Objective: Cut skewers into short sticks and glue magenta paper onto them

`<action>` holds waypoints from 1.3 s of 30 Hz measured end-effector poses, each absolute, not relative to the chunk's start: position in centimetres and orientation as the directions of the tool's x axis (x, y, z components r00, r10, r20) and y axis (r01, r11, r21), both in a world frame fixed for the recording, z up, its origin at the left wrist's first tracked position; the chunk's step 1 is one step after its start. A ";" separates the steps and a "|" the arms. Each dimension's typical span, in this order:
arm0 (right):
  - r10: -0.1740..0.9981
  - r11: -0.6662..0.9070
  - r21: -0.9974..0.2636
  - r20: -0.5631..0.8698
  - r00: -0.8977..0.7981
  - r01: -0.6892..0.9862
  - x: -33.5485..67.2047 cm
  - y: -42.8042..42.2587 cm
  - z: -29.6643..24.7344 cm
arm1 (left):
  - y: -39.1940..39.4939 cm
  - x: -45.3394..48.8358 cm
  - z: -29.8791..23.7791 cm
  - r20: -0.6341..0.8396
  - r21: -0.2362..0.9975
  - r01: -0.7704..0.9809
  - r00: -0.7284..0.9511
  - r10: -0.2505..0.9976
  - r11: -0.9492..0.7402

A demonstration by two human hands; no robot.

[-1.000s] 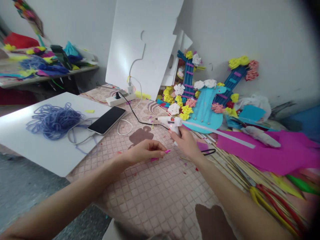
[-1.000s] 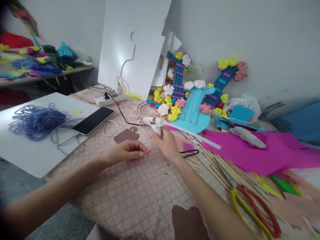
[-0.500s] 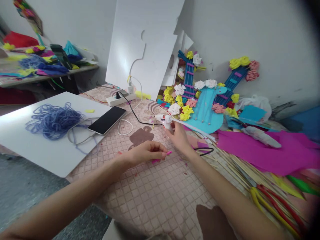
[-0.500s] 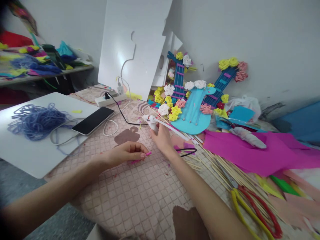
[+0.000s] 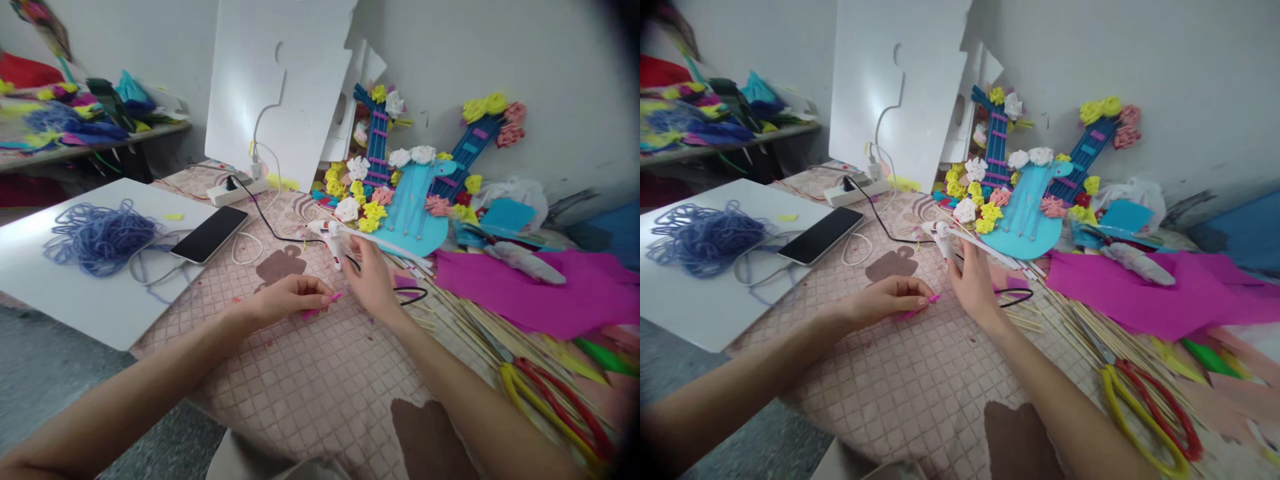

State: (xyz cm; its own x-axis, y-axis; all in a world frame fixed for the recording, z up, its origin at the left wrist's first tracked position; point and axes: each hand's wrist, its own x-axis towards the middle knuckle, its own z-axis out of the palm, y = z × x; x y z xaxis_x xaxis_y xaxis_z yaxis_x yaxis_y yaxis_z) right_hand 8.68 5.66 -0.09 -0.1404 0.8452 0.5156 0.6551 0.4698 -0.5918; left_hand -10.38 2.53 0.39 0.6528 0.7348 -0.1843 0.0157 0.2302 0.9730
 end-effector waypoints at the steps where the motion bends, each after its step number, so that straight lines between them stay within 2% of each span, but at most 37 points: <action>1: 0.858 0.458 -0.627 0.498 -0.129 0.630 8.8 4.7 0.3 | 2.5 -10.4 0.4 -0.185 0.972 0.013 0.654 0.733 0.233; 3: 0.919 0.386 -0.766 0.364 -0.149 0.514 9.2 2.7 0.9 | 2.4 -10.3 0.6 -0.183 0.972 0.008 0.660 0.729 0.236; 6: 0.958 0.155 -0.963 0.092 -0.273 0.218 9.6 0.3 1.4 | 2.2 -10.1 0.9 -0.183 0.970 0.007 0.673 0.717 0.241; 9: 0.932 0.015 -1.000 0.013 -0.362 0.001 9.8 -0.8 1.0 | 2.0 -9.9 1.1 -0.183 0.966 -0.008 0.688 0.702 0.260; 12: 0.931 -0.054 -0.994 -0.014 -0.366 -0.098 9.8 -0.9 0.3 | 2.0 -9.7 1.0 -0.170 0.963 -0.032 0.701 0.692 0.269; 21: 0.956 -0.133 -0.978 -0.084 -0.280 -0.160 9.6 -1.1 0.1 | 1.9 -9.6 1.1 -0.185 0.964 -0.004 0.708 0.681 0.266; 29: 0.965 -0.146 -0.960 -0.085 -0.248 -0.240 10.9 -2.9 0.9 | 1.1 -8.2 1.2 -0.188 0.943 -0.051 0.732 0.655 0.328; 39: 0.982 -0.080 -0.968 -0.036 -0.187 -0.237 14.8 -4.7 1.9 | 0.7 -3.4 2.7 -0.154 0.962 -0.014 0.794 0.588 0.271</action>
